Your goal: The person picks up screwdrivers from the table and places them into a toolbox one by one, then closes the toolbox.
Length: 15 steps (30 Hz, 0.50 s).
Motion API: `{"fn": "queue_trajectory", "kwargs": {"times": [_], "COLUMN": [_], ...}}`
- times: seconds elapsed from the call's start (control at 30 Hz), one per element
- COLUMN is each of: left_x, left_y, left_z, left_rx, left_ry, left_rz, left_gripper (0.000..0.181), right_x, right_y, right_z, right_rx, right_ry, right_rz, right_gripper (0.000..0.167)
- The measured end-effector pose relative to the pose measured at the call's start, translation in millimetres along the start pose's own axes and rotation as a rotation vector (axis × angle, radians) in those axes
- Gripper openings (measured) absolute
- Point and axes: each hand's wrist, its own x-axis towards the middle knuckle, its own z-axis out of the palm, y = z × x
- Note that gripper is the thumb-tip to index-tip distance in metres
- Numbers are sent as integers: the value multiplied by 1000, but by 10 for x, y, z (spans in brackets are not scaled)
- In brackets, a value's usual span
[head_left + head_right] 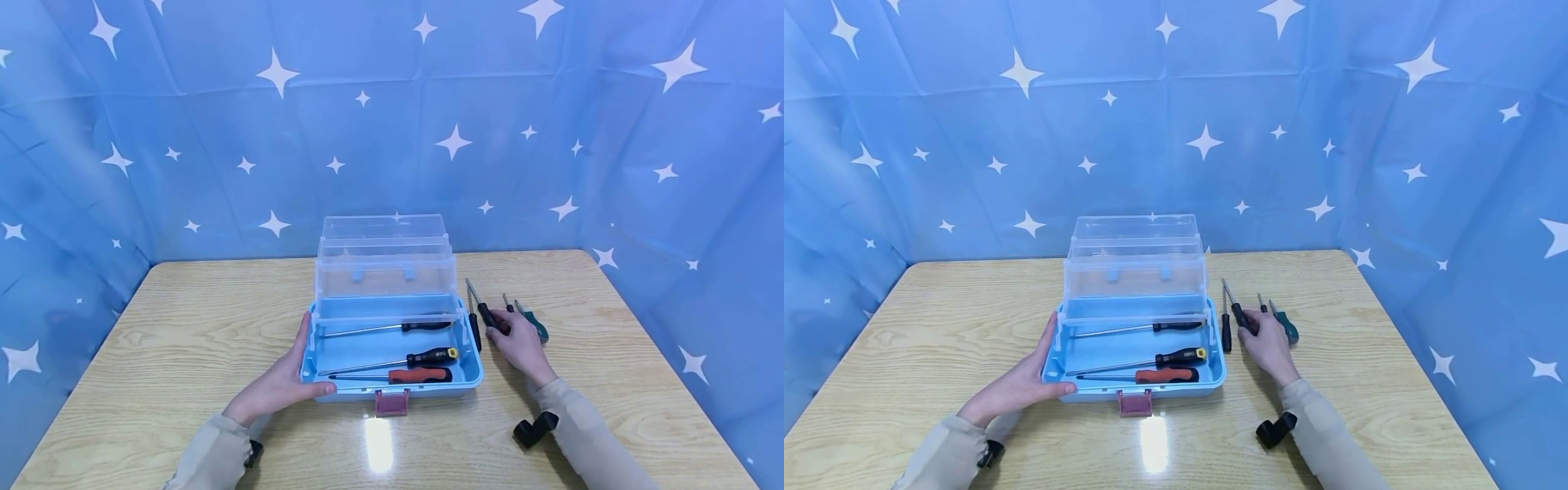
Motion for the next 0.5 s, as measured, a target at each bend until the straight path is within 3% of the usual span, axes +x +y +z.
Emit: {"fn": "queue_trajectory", "kwargs": {"times": [0.5], "left_x": [-5], "left_y": [-6], "left_z": [-5], "left_rx": [13], "left_ry": [0], "left_rz": [5], "left_gripper": [122], "right_x": [-7], "right_y": [-67], "right_z": [-42], "right_rx": [59], "right_ry": [9], "right_rz": [35], "right_gripper": [36]}}
